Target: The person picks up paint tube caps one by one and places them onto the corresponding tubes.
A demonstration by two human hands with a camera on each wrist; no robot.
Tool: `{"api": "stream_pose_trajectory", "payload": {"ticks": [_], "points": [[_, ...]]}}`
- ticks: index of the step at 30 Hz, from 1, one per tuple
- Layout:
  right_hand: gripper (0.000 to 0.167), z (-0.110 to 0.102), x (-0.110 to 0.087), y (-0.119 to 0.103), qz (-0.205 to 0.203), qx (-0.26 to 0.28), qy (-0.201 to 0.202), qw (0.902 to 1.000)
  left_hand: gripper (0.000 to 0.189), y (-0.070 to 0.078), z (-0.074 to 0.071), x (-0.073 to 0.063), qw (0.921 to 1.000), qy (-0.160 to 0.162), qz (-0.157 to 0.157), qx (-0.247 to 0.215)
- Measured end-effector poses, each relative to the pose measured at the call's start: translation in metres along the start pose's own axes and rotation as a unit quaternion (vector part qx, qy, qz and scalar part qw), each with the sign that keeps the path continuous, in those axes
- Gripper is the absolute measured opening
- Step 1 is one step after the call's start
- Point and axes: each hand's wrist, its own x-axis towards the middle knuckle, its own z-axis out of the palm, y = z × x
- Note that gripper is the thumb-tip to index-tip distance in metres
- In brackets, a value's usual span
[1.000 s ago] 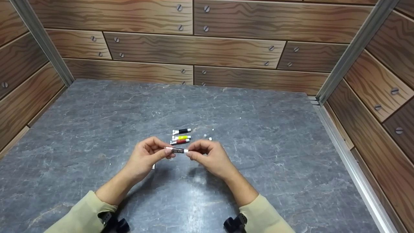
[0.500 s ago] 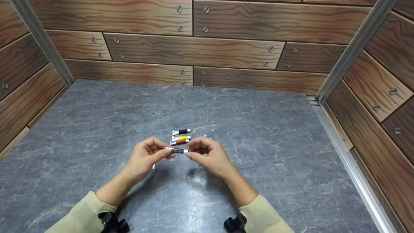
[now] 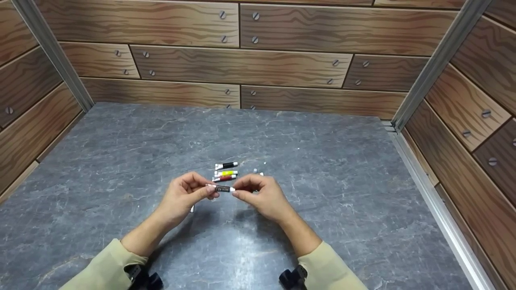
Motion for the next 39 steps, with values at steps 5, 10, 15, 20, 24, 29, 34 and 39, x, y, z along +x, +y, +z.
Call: {"api": "stream_pose_trajectory", "payload": {"ticks": [5, 10, 15, 20, 24, 29, 34, 39], "points": [[0.008, 0.002, 0.001, 0.000, 0.005, -0.013, 0.016, 0.9998, 0.020, 0.002, -0.002, 0.001, 0.9983, -0.009, 0.010, 0.056], [0.008, 0.003, 0.002, -0.002, 0.010, -0.007, 0.026, 0.9996, 0.024, 0.007, -0.009, 0.003, 0.9888, -0.021, 0.043, 0.142], [0.009, 0.005, 0.004, -0.005, 0.026, -0.014, 0.036, 0.9989, 0.029, 0.015, -0.014, 0.008, 0.9761, -0.043, 0.046, 0.208], [0.011, 0.007, 0.010, -0.008, 0.046, -0.014, 0.047, 0.9977, 0.032, 0.024, -0.018, 0.015, 0.9558, -0.067, 0.053, 0.281], [0.011, 0.008, 0.015, -0.008, 0.057, -0.014, 0.051, 0.9970, 0.029, 0.028, -0.021, 0.021, 0.9404, -0.071, 0.073, 0.324], [0.013, 0.005, 0.021, -0.008, 0.058, -0.034, 0.020, 0.9976, 0.027, 0.029, -0.026, 0.027, 0.9265, -0.074, 0.090, 0.358], [0.012, 0.001, 0.025, -0.005, 0.056, -0.053, -0.012, 0.9969, 0.026, 0.025, -0.030, 0.033, 0.9210, -0.080, 0.065, 0.376], [0.012, -0.002, 0.030, -0.001, 0.071, -0.090, -0.023, 0.9931, 0.027, 0.023, -0.032, 0.039, 0.9171, -0.083, 0.054, 0.386]]}}
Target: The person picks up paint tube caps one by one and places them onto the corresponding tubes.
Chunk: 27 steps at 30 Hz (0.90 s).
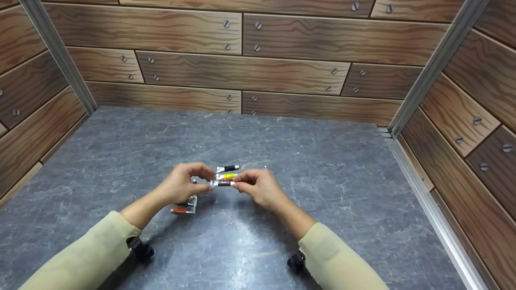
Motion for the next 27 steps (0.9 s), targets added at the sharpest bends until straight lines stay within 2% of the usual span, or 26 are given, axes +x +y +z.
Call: {"api": "stream_pose_trajectory", "payload": {"ticks": [7, 16, 27], "points": [[0.012, 0.002, 0.006, 0.001, 0.034, -0.022, -0.004, 0.9992, 0.027, -0.006, 0.002, 0.005, 0.9999, -0.004, -0.010, 0.002], [0.006, 0.003, 0.015, 0.010, 0.034, -0.096, 0.001, 0.9948, 0.027, -0.014, 0.005, 0.014, 0.9986, -0.027, -0.043, 0.015], [0.005, 0.004, 0.021, 0.022, 0.009, -0.111, -0.028, 0.9933, 0.024, -0.020, 0.008, 0.019, 0.9950, -0.055, -0.049, 0.067]]}}
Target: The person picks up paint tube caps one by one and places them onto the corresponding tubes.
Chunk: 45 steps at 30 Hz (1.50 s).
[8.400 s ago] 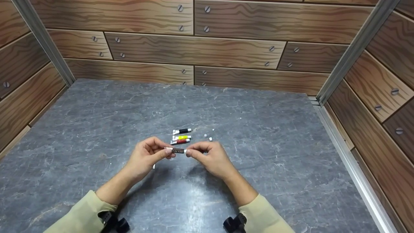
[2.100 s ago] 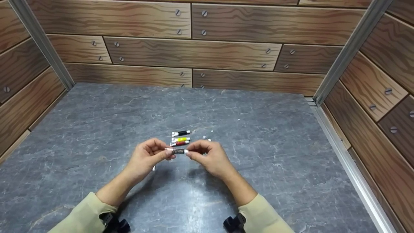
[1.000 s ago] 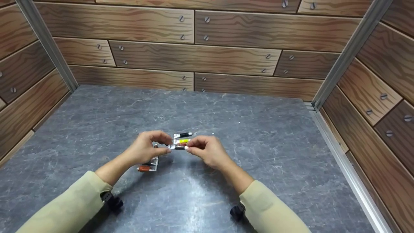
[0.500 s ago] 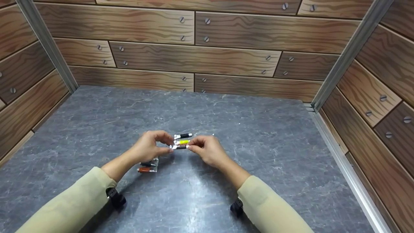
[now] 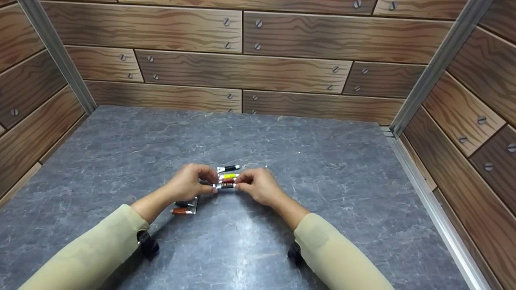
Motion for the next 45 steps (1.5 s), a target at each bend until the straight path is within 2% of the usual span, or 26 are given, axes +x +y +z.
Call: {"api": "stream_pose_trajectory", "payload": {"ticks": [10, 17, 33, 39, 45], "points": [[0.003, 0.003, 0.003, 0.003, -0.023, -0.017, -0.026, 0.9992, 0.020, -0.005, 0.003, 0.003, 0.9993, -0.009, 0.011, 0.035], [0.005, 0.004, 0.005, 0.003, -0.035, -0.042, -0.032, 0.9980, 0.020, -0.007, 0.003, 0.004, 0.9989, -0.016, 0.009, 0.042], [0.005, 0.006, 0.006, 0.002, -0.037, -0.089, -0.024, 0.9951, 0.022, -0.010, -0.002, 0.003, 0.9990, -0.035, 0.018, 0.021], [0.006, 0.005, 0.005, 0.002, -0.035, -0.082, -0.023, 0.9957, 0.020, -0.010, -0.006, 0.003, 0.9988, -0.042, 0.023, 0.011], [0.006, 0.000, 0.003, 0.004, -0.025, -0.050, -0.015, 0.9983, 0.021, -0.012, -0.014, -0.001, 0.9994, -0.029, 0.015, -0.013]]}}
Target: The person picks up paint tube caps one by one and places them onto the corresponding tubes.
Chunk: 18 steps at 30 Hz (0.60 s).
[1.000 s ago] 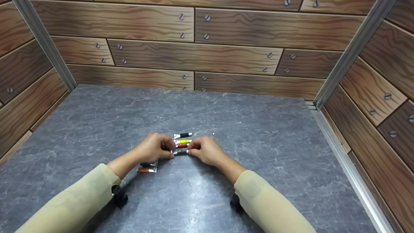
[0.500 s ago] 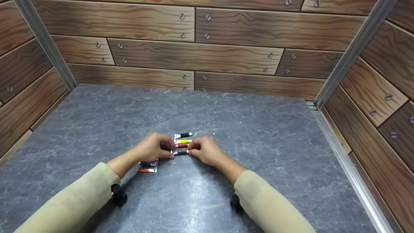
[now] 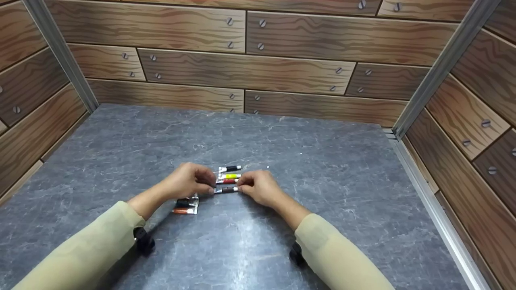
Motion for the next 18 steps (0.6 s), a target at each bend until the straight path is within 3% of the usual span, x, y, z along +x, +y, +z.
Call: {"api": "stream_pose_trajectory", "payload": {"ticks": [7, 13, 18], "points": [[0.011, -0.015, -0.005, 0.002, 0.021, 0.022, 0.014, 0.9994, 0.026, -0.001, -0.018, -0.008, 0.9995, 0.019, -0.018, -0.015], [0.014, -0.028, -0.007, 0.002, 0.023, 0.018, 0.022, 0.9993, 0.025, -0.008, -0.034, -0.018, 0.9992, 0.037, -0.011, -0.006], [0.014, -0.036, -0.010, 0.006, 0.013, 0.026, 0.037, 0.9989, 0.026, -0.016, -0.045, -0.030, 0.9994, 0.032, -0.007, -0.006]]}}
